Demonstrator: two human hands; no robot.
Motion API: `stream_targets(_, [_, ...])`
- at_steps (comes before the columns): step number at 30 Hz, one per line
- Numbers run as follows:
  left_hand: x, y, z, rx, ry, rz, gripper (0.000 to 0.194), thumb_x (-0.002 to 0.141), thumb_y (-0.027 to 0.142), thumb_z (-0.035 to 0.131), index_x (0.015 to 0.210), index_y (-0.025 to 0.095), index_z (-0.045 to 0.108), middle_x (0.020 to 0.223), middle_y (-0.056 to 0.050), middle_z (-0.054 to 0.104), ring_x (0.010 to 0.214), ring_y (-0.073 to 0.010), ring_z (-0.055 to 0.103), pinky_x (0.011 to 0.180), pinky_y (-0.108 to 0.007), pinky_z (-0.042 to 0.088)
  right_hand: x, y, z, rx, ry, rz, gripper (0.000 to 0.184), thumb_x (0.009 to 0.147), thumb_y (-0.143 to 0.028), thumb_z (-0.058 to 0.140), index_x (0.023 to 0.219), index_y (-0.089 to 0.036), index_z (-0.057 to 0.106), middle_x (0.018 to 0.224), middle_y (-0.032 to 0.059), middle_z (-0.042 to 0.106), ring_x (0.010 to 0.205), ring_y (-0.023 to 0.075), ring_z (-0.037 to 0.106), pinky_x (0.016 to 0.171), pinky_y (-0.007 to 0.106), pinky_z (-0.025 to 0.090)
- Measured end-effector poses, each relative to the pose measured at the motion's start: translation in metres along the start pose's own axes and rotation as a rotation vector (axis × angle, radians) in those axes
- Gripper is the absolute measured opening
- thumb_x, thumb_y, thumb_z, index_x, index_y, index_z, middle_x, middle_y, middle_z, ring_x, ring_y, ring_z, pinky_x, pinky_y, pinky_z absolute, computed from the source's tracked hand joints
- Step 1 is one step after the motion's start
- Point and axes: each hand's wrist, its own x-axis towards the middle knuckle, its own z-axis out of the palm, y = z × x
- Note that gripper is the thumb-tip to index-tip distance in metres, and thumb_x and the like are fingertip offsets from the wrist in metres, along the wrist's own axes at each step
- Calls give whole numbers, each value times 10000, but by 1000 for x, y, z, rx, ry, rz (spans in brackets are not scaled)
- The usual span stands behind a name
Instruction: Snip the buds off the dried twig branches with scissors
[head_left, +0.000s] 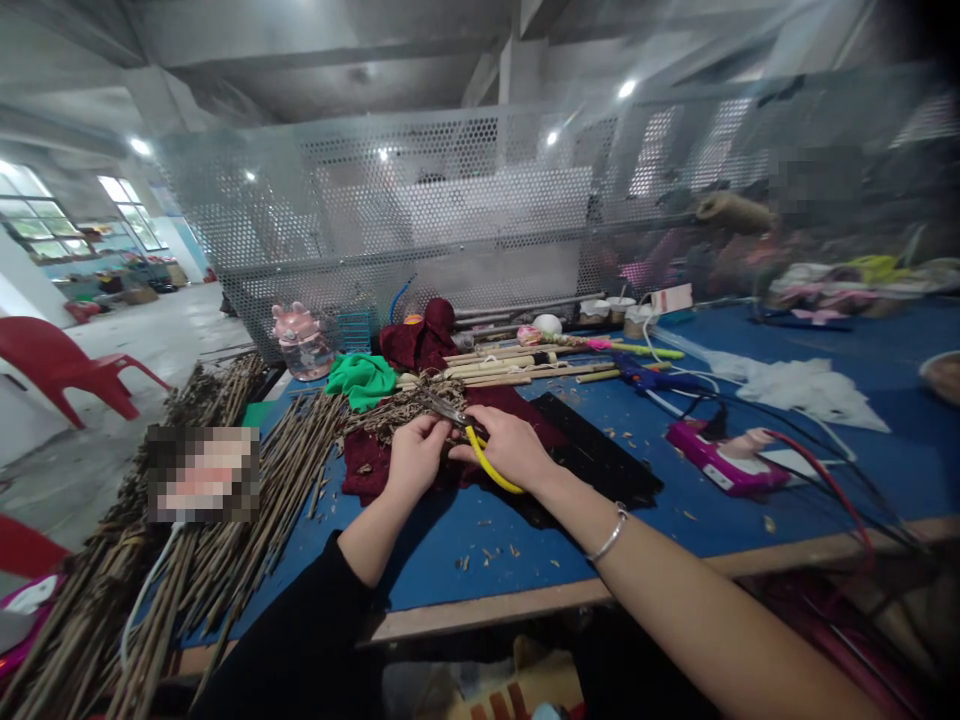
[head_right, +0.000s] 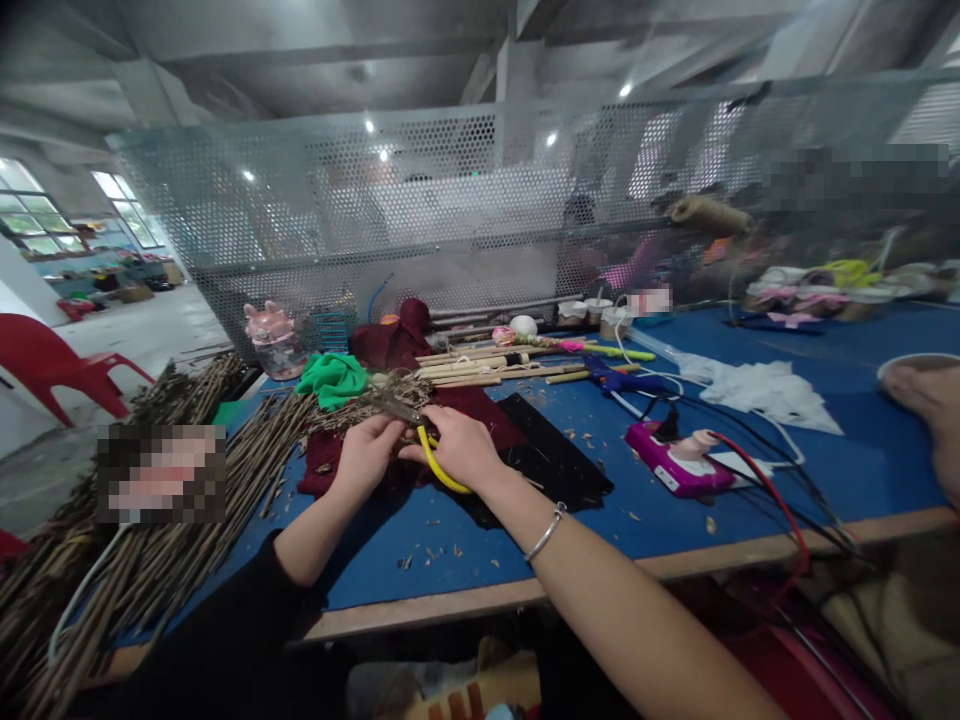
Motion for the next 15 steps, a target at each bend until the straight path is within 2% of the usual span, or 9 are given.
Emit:
stream_targets(4, [1,1,0,-27,7,-21,259,712,358,574,755,115,655,668,-33,663,594,-117,567,579,-206,424,0,0,-1,12,-9,20,414,722,-527,601,999,-223,545,890,37,620,787,179,586,649,262,398])
stream_targets(10, [1,2,-2,46,62,22,226,723,287,542,809,125,674,715,-31,681,599,-116,563,585,-205,418,-2,-1,-3,-41,1,-21,602,645,-559,652,1097,-192,500,967,82,587,889,218,563,712,301,417])
stream_targets(12, [1,2,-3,102,69,52,212,717,276,544,774,124,681,698,-29,680,611,-124,565,590,-207,416,-1,-1,-3,-47,1,-33,592,661,-568,632,1096,-187,504,975,89,590,895,223,566,718,306,422])
stream_targets(15, [1,0,-3,153,61,69,240,723,321,551,750,126,688,678,-29,677,628,-137,575,598,-213,421,-1,0,-1,-40,-20,-7,480,717,-553,588,1059,-221,528,943,61,621,843,209,591,674,289,418])
